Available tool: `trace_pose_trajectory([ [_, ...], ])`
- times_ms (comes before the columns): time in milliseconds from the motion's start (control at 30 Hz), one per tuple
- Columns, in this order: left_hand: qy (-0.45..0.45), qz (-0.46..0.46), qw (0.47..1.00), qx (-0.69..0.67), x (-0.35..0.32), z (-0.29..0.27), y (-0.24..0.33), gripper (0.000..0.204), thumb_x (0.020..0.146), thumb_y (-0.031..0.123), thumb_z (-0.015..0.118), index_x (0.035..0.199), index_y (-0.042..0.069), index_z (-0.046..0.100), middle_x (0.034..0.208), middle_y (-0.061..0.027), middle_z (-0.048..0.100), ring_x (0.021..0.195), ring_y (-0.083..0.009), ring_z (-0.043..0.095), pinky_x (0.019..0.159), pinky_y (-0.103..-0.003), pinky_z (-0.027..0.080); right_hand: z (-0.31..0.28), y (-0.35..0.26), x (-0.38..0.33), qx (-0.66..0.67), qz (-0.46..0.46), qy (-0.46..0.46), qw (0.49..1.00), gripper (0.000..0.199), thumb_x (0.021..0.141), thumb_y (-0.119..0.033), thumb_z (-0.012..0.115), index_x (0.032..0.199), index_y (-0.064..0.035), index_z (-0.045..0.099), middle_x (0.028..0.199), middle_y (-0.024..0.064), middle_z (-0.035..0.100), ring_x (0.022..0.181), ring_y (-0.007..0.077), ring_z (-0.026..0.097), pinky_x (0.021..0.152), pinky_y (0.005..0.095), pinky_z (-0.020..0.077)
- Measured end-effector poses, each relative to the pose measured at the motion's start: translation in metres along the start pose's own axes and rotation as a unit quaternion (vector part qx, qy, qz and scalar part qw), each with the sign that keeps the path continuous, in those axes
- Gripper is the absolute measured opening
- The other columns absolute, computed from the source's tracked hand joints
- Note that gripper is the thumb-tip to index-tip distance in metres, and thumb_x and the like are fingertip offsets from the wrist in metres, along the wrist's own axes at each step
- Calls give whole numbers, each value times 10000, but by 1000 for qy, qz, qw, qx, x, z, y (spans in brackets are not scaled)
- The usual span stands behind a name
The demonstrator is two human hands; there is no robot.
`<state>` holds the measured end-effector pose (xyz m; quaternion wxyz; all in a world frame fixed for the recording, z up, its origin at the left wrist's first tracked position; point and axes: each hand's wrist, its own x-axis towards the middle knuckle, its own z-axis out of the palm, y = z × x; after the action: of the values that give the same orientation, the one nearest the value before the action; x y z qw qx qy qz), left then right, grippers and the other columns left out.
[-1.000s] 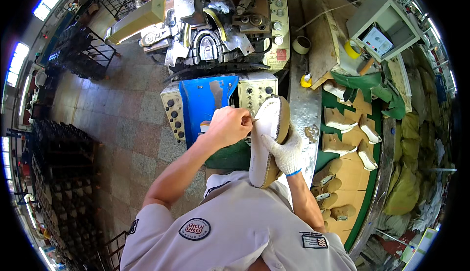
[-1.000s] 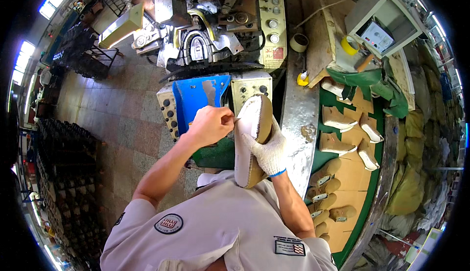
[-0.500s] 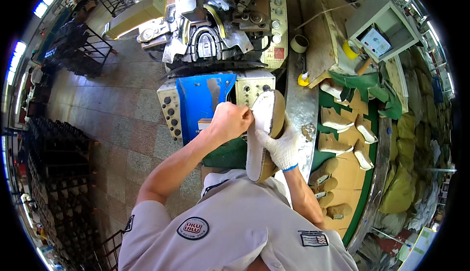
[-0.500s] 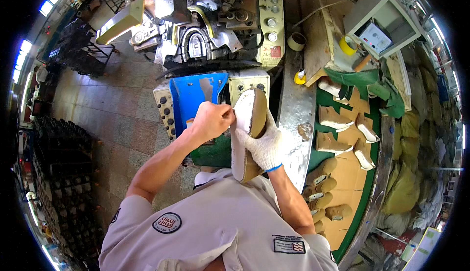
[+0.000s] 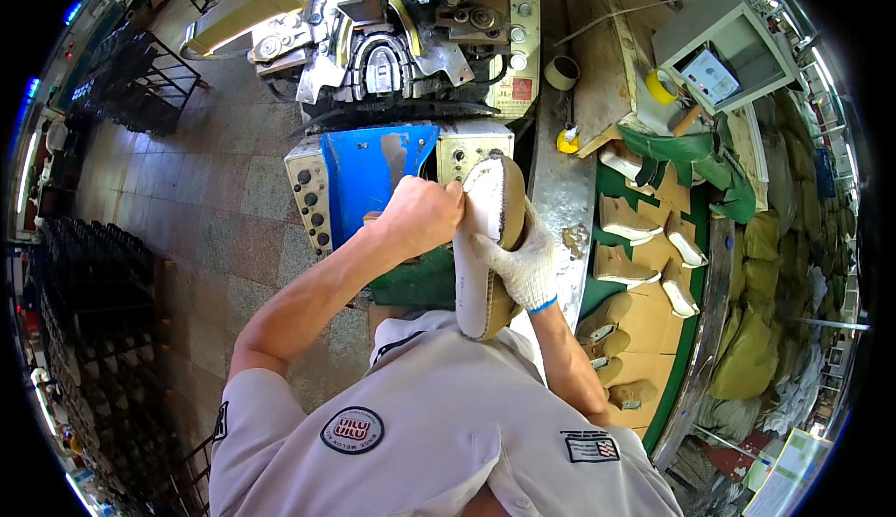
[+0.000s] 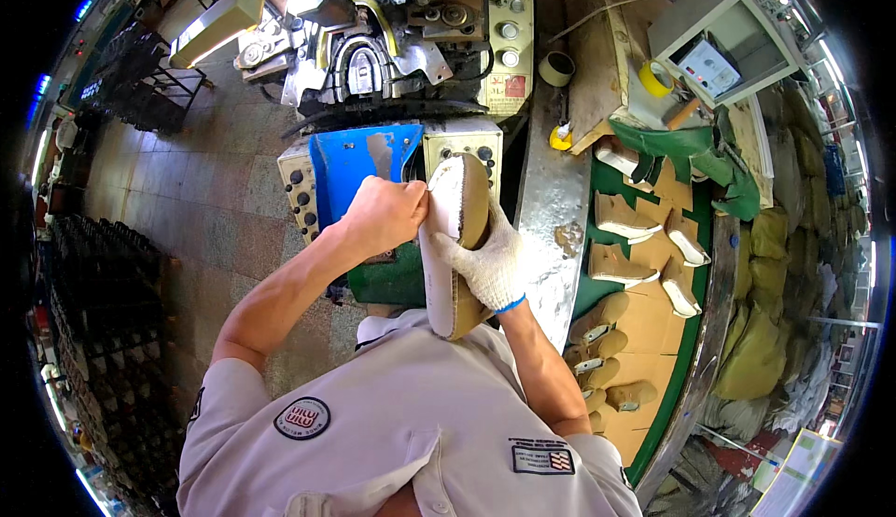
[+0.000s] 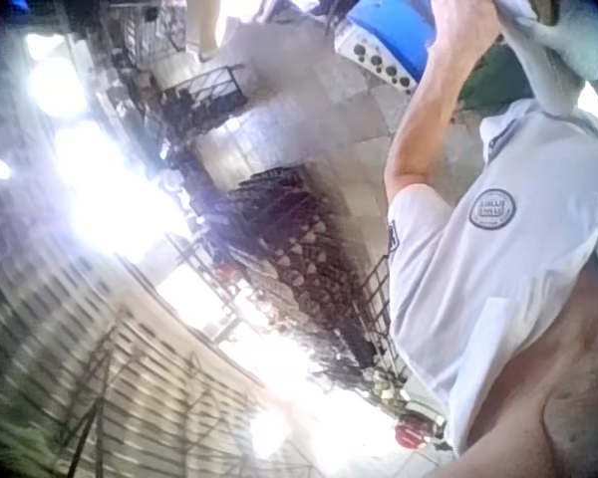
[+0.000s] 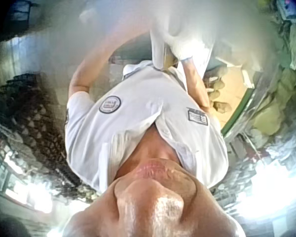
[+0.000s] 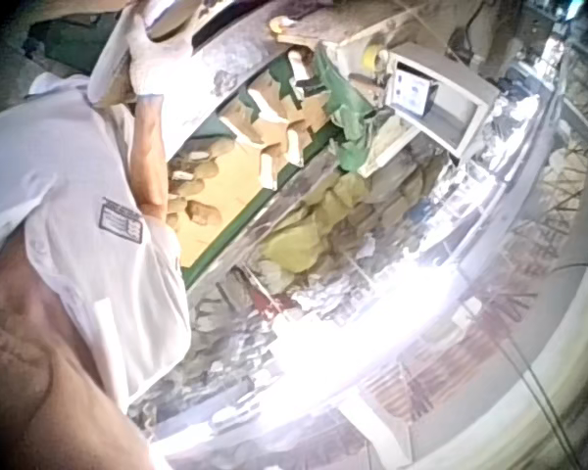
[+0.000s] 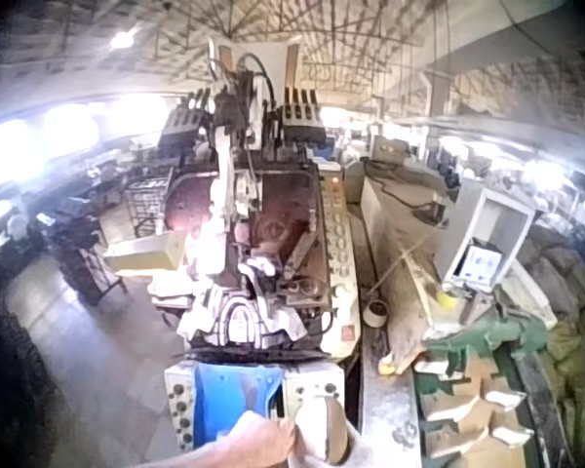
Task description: The person picks up shoe uppers from a conveyor belt, positions them onto a lasting machine, operates the machine to shape the toe, and places the lasted shoes back onto the belt.
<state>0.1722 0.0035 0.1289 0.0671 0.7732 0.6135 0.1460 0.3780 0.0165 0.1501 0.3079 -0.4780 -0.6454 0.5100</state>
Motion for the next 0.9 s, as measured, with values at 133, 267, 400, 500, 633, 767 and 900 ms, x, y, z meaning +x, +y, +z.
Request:
trace_pose_trajectory([
  [133,125,-149,935,-296,3,9,-1,167,889,103,632,786,-15,687,622,-112,670,512,-238,639,484,-369,511,-1,-4,-2,15,-1,10,1000,768,735,-291,879,1381,-15,571,1184,119,722,1057,170,681,936,329,543],
  [267,73,-335,781,-521,8,7,-6,201,855,101,642,885,-60,758,659,-33,659,591,-83,610,543,-347,524,-6,-3,-2,49,2,-5,999,776,730,-283,885,1385,-9,572,1185,115,722,1052,159,677,930,324,543],
  [400,87,-154,912,-370,6,-6,-11,253,903,106,620,1103,-27,699,887,-107,754,717,-203,716,605,-367,539,-7,0,-2,64,-7,-19,998,780,722,-273,887,1378,7,572,1176,114,718,1043,163,671,924,329,543],
  [500,125,7,983,-132,5,-12,-14,353,913,128,637,1252,32,612,951,-186,736,753,-313,708,626,-407,550,-6,-1,-2,74,0,-37,997,772,708,-271,892,1345,39,584,1161,121,710,1030,171,661,920,344,540],
  [633,130,0,988,-78,8,-12,-17,252,872,122,673,1094,3,690,855,-160,737,657,-269,686,579,-373,526,-6,-3,-1,73,6,-66,995,812,700,-279,900,1366,48,569,1167,119,704,1040,172,656,931,342,536],
  [767,145,-233,885,-377,13,-16,-19,171,844,86,695,960,-29,746,761,-86,739,568,-122,602,550,-304,485,-13,-3,0,95,-17,-100,990,827,724,-271,893,1418,14,546,1217,108,699,1061,145,642,952,334,530],
  [900,72,-189,868,-453,11,-34,-20,393,886,67,679,1269,-13,648,982,-73,746,685,-52,556,612,-286,510,-24,5,3,128,13,-122,984,822,731,-289,899,1406,32,556,1220,101,688,1054,149,635,947,326,528],
])
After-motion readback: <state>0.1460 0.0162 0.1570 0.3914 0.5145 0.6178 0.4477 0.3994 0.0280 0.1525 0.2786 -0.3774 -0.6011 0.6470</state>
